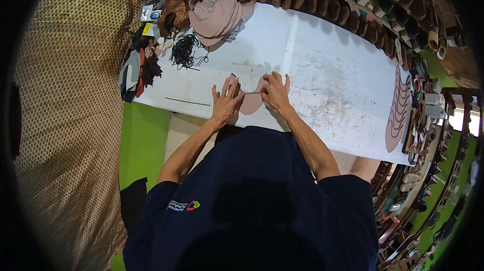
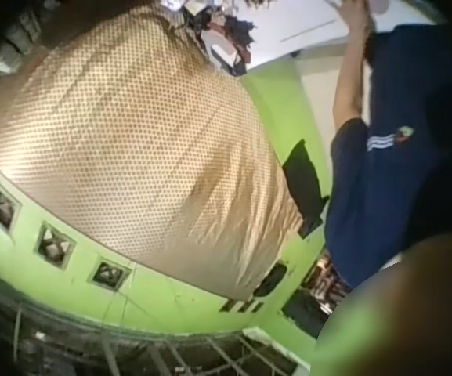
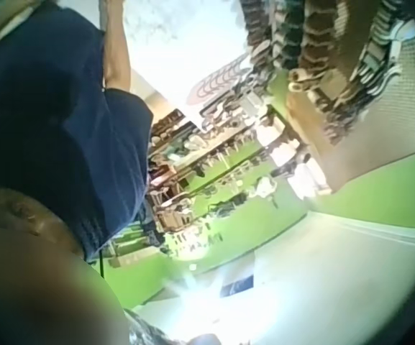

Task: Smoothing and aligning shoe upper components on a flat workbench surface.

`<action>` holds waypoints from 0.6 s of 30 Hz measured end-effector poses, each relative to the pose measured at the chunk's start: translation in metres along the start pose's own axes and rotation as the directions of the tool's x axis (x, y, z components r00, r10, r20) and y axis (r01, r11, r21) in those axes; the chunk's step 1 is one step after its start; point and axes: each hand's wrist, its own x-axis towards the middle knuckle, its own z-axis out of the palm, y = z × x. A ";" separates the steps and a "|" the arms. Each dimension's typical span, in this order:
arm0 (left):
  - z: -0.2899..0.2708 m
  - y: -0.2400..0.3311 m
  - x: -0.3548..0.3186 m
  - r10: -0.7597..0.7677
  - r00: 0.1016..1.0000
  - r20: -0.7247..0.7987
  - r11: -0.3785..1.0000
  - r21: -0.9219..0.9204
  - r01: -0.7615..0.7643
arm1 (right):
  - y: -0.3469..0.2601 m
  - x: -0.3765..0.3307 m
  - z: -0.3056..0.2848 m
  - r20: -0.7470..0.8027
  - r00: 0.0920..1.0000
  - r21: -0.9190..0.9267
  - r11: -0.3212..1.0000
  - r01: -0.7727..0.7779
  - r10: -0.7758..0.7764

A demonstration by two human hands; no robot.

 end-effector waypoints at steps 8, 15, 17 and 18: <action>0.008 0.007 -0.001 -0.066 0.996 -0.055 0.991 -0.118 0.060 | 0.001 0.002 0.001 0.014 1.000 -0.016 1.000 -0.007 0.007; 0.010 0.013 -0.004 -0.060 0.998 -0.021 0.994 -0.094 0.058 | 0.003 0.007 0.000 0.019 1.000 -0.011 1.000 0.016 -0.016; 0.009 0.014 -0.004 -0.052 0.999 -0.009 0.996 -0.068 0.051 | 0.003 0.007 0.001 0.026 0.999 -0.032 0.999 0.025 -0.024; 0.007 0.016 -0.002 -0.038 0.999 0.003 0.998 -0.043 0.038 | 0.005 0.007 0.002 0.030 0.999 -0.054 0.998 0.029 -0.027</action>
